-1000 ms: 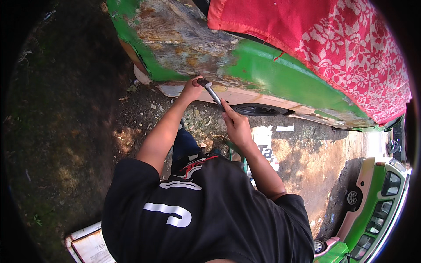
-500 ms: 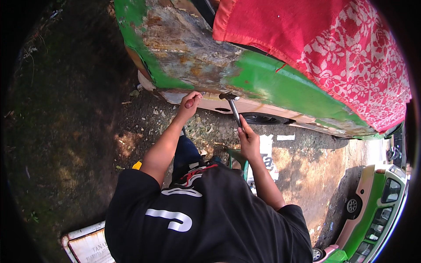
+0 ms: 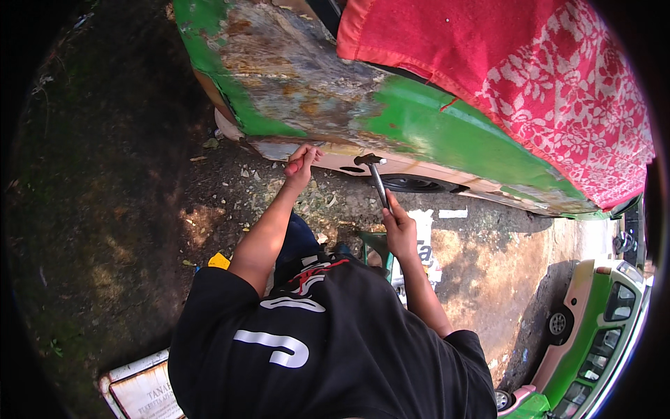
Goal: The person uses a hammer and a metal punch to repeatedly strike a small area on the edge of a green metal panel. The person holds the punch against the panel and taps it with the hammer throughout the clip.
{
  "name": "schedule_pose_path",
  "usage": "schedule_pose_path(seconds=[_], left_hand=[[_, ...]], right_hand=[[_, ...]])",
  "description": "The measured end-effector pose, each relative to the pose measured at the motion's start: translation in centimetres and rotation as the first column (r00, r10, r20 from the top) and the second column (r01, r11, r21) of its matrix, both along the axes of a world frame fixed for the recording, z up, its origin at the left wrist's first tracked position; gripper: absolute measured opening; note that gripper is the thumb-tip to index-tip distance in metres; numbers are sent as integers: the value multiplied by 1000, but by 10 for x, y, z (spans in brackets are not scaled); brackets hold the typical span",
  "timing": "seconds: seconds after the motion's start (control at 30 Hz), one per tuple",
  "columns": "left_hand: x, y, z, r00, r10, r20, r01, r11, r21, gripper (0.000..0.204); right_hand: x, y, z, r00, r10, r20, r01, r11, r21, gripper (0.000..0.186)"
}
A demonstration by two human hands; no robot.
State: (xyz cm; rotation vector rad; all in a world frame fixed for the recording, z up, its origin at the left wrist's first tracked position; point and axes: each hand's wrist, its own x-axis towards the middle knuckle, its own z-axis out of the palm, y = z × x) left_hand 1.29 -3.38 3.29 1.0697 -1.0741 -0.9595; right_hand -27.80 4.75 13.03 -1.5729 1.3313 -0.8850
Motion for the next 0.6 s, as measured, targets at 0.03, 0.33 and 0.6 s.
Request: schedule_pose_path(seconds=[0.03, 0.33, 0.6], left_hand=[[1, 0, 0, 1000, -11, -7, 11, 1000, -4, 26], [10, -9, 8, 993, -40, 114, 39, 999, 10, 21], [21, -22, -3, 967, -54, 250, 51, 999, 17, 18]], right_hand=[[0, 0, 2, 1000, 7, -8, -7, 1000, -20, 45], [3, -5, 2, 996, 10, -90, -6, 999, 47, 32], [60, -12, 60, 967, 236, -96, -251, 947, -199, 28]])
